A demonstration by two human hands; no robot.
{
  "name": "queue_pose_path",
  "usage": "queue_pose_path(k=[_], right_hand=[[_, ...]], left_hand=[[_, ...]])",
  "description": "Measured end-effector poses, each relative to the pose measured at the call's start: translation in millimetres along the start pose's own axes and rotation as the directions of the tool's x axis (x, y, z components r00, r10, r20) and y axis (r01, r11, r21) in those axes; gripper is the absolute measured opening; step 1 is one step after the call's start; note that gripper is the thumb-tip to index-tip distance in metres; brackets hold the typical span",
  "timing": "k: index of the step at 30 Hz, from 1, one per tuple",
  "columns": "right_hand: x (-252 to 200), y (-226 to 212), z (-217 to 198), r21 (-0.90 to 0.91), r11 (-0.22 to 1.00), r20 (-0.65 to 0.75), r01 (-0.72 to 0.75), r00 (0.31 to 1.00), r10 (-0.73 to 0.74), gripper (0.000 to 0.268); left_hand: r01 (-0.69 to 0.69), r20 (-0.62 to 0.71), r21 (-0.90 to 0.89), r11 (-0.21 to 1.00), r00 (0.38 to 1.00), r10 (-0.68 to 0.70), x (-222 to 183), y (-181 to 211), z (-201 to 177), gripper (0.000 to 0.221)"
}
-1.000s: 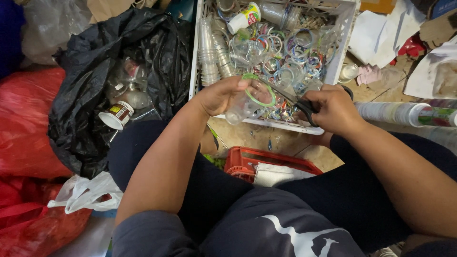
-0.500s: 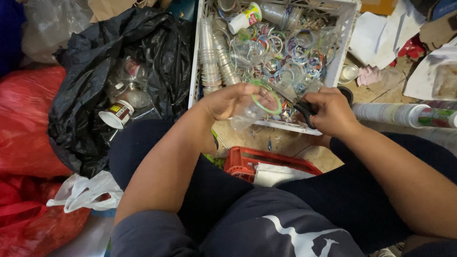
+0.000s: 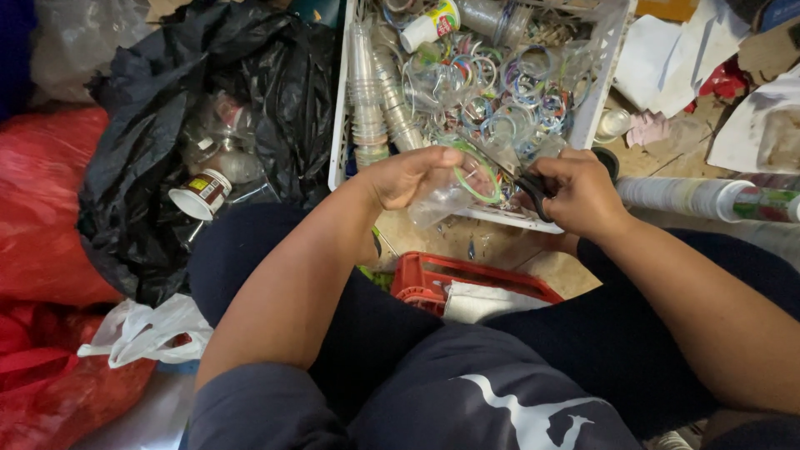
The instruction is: Cutting the top rims off plastic cups using scissors
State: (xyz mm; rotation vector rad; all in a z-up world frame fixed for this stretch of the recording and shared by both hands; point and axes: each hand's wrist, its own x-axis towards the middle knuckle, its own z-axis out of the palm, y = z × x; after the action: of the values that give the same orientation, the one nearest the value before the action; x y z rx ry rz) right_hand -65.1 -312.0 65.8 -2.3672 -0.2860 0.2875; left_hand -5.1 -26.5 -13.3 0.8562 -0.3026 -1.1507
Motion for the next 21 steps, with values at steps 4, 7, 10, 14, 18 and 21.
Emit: queue_pose_path(k=[4, 7, 10, 14, 18, 21], right_hand=[[-1, 7, -1, 0.026, 1.0, -0.007, 0.007, 1.0, -0.007, 0.019], [-1, 7, -9, 0.113, 0.993, -0.065, -0.043, 0.997, 0.05, 0.038], [3, 2, -17, 0.227, 0.967, -0.016, -0.119, 0.992, 0.125, 0.032], [6, -24, -25, 0.326, 0.869, 0.196, -0.371, 0.926, 0.322, 0.026], [5, -28, -17, 0.473, 0.658, 0.338, -0.586, 0.81, 0.479, 0.023], [9, -39, -10, 0.466, 0.601, 0.385, -0.649, 0.761, 0.523, 0.026]], left_hand=[[0.034, 0.052, 0.052, 0.998, 0.998, -0.037, -3, -4, 21, 0.068], [0.136, -0.119, 0.07, 0.988, 0.985, -0.127, -4, -12, 43, 0.057], [0.193, -0.153, 0.458, 0.868, 0.979, -0.137, -1, 4, 49, 0.091], [0.243, -0.361, 0.813, 0.53, 0.923, 0.13, 0, 13, 56, 0.077], [0.192, -0.239, 0.97, 0.151, 0.872, 0.427, -1, 0, 55, 0.077], [0.286, -0.291, 0.956, 0.071, 0.876, 0.384, 3, 3, 68, 0.088]])
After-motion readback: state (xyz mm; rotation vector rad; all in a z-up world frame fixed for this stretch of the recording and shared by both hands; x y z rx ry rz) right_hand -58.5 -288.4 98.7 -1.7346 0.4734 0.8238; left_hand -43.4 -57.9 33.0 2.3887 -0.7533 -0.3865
